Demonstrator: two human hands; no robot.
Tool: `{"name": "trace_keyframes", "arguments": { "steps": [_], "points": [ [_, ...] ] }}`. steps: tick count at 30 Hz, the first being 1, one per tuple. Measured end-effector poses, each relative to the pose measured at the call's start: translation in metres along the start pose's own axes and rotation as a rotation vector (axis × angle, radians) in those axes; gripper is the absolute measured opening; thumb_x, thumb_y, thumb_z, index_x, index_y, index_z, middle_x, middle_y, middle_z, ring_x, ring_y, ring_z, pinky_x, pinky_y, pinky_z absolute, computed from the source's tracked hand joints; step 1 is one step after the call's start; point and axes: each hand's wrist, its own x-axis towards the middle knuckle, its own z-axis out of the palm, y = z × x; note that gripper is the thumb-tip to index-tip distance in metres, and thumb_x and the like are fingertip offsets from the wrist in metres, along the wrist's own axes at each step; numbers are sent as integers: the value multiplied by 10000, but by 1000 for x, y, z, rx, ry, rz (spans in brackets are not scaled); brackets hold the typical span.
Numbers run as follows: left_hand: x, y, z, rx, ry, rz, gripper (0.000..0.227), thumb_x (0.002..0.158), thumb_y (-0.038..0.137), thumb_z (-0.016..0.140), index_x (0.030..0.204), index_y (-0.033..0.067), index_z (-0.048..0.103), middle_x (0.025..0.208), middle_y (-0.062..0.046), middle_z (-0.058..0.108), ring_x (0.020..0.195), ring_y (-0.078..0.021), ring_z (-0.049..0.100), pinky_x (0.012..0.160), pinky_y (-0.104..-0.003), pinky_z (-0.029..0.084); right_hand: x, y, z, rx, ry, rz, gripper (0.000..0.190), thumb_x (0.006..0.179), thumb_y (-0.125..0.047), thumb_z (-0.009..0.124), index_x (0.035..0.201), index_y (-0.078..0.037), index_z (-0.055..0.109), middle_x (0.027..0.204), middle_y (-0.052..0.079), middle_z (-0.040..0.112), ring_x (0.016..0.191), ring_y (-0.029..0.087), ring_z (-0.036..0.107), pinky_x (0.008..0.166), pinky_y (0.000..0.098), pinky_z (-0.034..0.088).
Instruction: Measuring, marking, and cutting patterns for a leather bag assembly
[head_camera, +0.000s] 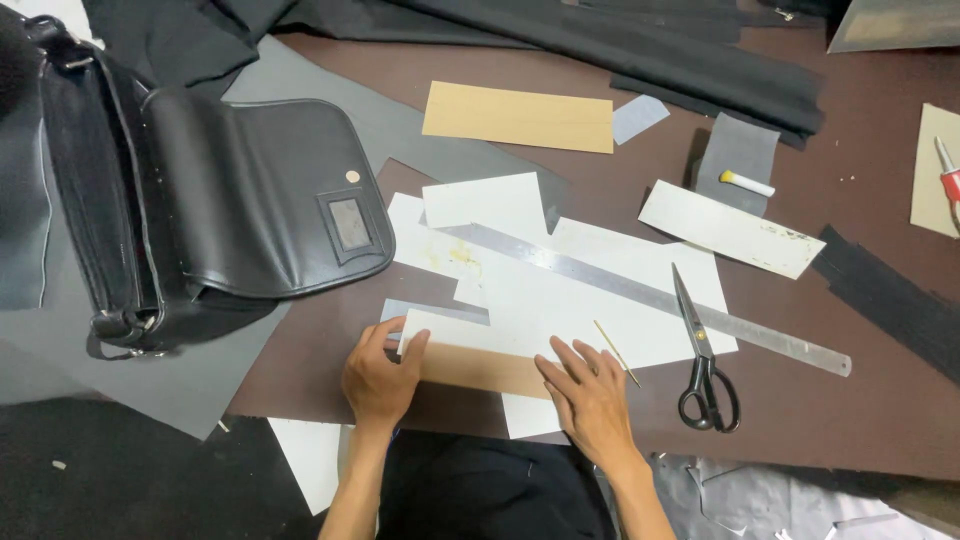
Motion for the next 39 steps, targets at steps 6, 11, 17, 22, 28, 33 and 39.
{"name": "trace_keyframes", "arguments": {
  "steps": [6,11,17,22,28,33,39],
  "points": [
    [0,-11,7,-14,115,63,238,847,251,815,1042,134,743,944,13,754,768,-177,708,673,-388,539,-9,-15,-2,-38,159,183,347,926,-335,706,1248,-205,702,1379,48,651,1210,259,617,1013,454,417],
    [-7,3,-16,-247,42,-50,343,926,298,720,1122,17,730,988,-104,796,913,-209,767,829,-317,622,-35,-14,6,-103,143,454,436,924,-465,662,1297,-242,698,1439,15,613,1209,281,570,874,461,471],
    [-12,-3,-27,-307,-89,19,427,829,160,807,1217,27,686,1145,-100,780,1092,-215,740,937,-349,594,-27,-28,14,-159,247,503,372,931,-422,683,1246,-226,703,1409,19,625,1170,313,584,881,481,474],
    [-14,-8,-9,-179,39,72,406,801,253,857,1148,93,722,1086,-22,800,997,-192,755,797,-399,593,-26,-31,13,-158,258,506,377,948,-419,661,1258,-208,692,1399,37,619,1166,320,570,864,501,483],
    [-12,-3,9,22,76,-5,382,790,296,870,1121,188,713,1047,101,774,910,-161,693,779,-421,522,-34,-27,7,1,259,654,503,898,-420,702,1303,-124,672,1398,79,589,1211,314,559,955,478,435],
    [-9,-6,13,41,83,9,374,806,339,883,1111,197,719,1028,105,773,846,-151,677,798,-423,510,-42,-25,-9,171,316,790,496,865,-233,764,1307,-65,615,1206,83,674,1078,257,622,943,404,507],
    [-4,-5,14,89,66,-1,288,845,408,857,1076,260,769,1024,124,747,818,-156,633,727,-415,494,-30,-25,-21,333,328,1033,464,840,-236,777,1265,-109,642,1167,8,768,908,136,686,755,308,536]
  ]
}}
